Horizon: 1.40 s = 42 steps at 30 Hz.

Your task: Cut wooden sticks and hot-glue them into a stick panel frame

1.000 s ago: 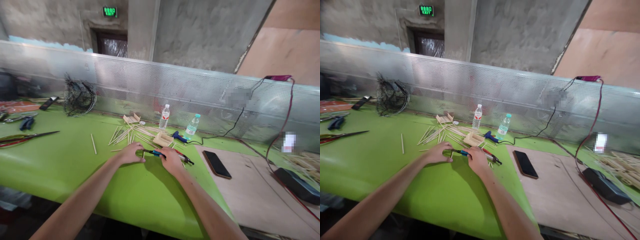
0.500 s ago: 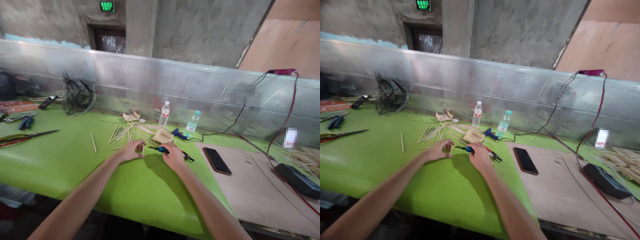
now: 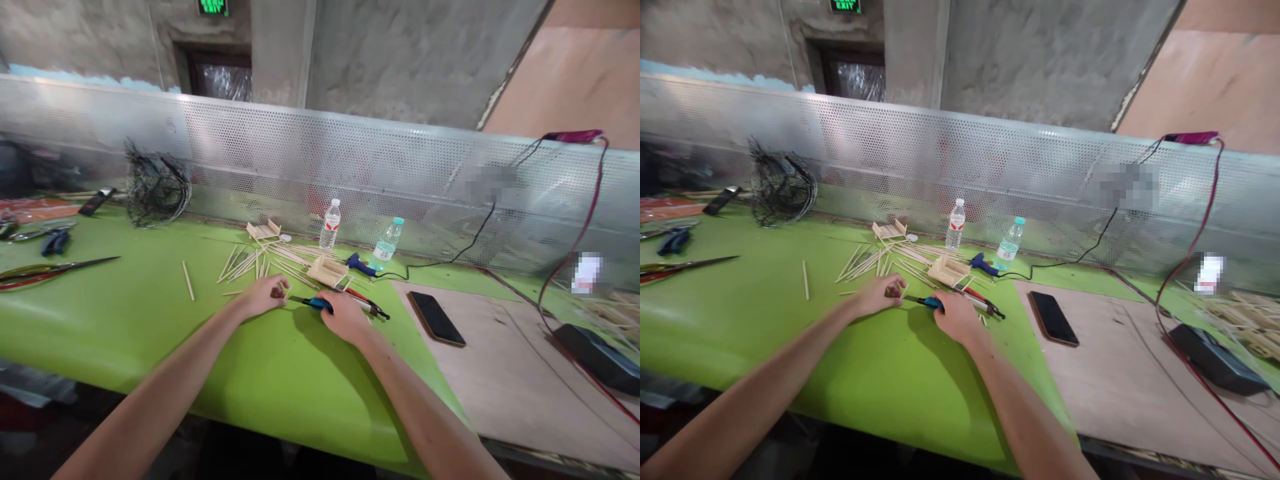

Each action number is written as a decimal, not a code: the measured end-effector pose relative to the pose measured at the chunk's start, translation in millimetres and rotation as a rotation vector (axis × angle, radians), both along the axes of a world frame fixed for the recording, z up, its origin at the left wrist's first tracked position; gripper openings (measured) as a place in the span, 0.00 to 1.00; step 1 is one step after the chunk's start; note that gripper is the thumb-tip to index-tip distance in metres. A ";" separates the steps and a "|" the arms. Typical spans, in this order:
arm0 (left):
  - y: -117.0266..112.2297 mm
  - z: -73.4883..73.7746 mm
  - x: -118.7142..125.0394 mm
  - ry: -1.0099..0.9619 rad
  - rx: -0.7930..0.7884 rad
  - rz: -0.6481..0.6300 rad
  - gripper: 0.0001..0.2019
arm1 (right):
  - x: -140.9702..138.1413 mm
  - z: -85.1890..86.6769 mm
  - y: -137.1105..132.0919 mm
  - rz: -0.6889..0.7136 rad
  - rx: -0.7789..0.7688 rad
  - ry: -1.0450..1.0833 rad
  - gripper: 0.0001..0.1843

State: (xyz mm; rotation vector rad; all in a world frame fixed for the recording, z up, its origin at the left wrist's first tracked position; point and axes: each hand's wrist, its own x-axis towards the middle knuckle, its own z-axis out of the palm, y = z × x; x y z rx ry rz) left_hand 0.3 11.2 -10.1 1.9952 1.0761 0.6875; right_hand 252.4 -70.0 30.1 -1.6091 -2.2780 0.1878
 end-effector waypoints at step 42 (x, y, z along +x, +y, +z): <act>-2.8 6.3 0.1 0.220 0.110 0.122 0.10 | -2.7 -1.6 -11.5 0.070 -0.035 -0.011 0.28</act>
